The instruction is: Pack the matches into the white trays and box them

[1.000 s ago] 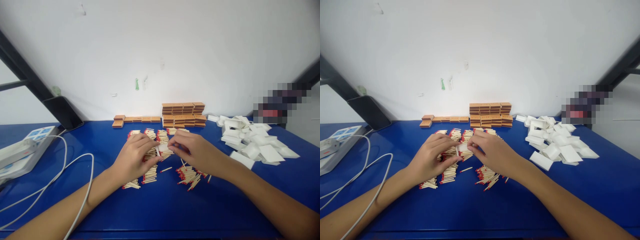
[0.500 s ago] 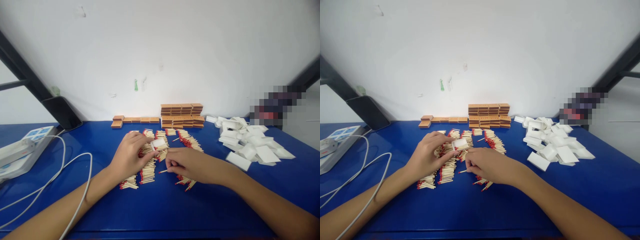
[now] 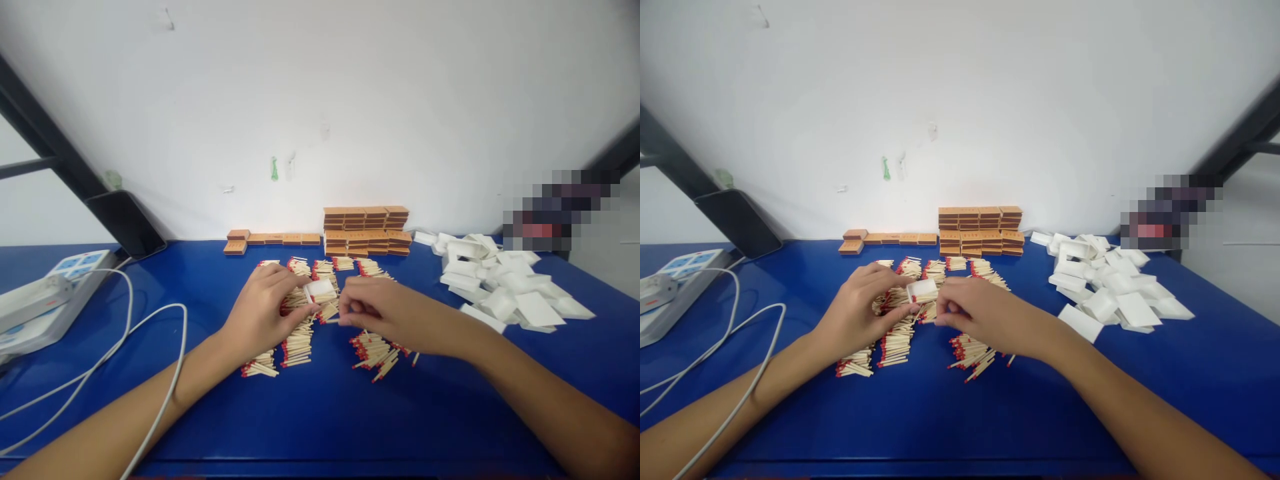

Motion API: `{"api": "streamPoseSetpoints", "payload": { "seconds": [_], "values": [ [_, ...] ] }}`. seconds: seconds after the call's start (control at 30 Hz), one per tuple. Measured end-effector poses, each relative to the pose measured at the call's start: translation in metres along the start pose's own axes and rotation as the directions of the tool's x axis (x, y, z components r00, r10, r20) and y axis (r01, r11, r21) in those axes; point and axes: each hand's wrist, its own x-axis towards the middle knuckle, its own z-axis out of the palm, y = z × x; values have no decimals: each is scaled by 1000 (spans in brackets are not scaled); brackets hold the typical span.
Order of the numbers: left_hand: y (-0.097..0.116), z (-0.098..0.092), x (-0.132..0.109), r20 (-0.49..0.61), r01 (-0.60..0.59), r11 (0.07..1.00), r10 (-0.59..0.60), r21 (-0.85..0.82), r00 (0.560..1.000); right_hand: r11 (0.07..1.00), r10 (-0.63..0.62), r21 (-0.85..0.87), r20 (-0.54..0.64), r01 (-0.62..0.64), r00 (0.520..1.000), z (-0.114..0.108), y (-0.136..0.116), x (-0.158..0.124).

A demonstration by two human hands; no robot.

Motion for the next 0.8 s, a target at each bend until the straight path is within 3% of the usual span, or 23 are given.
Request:
{"api": "streamPoseSetpoints", "payload": {
  "seconds": [0.17, 0.33, 0.43, 0.6, 0.8],
  "values": [
    [7, -1, 1, 23, -74, 997, 74, -22, 997, 990, -75, -135, -256, 41, 964, 6, 10, 6],
    [9, -3, 3, 20, -85, 996, 85, -27, 996, 971, -196, -196, -338, 135, 920, 13, 8, 8],
    [5, -3, 2, -21, -24, 1000, 25, 15, 999, 967, -231, -192, -392, 166, 891, 10, 4, 7],
    [-3, -4, 0, -71, 99, 991, -93, 85, 993, 957, -257, -177, -159, 228, 953, 21, 8, 9],
    [0, -2, 0, -74, 96, 991, -90, 90, 993, 948, -205, -246, 4, 200, 979, 44, 11, 17]
  ]
}}
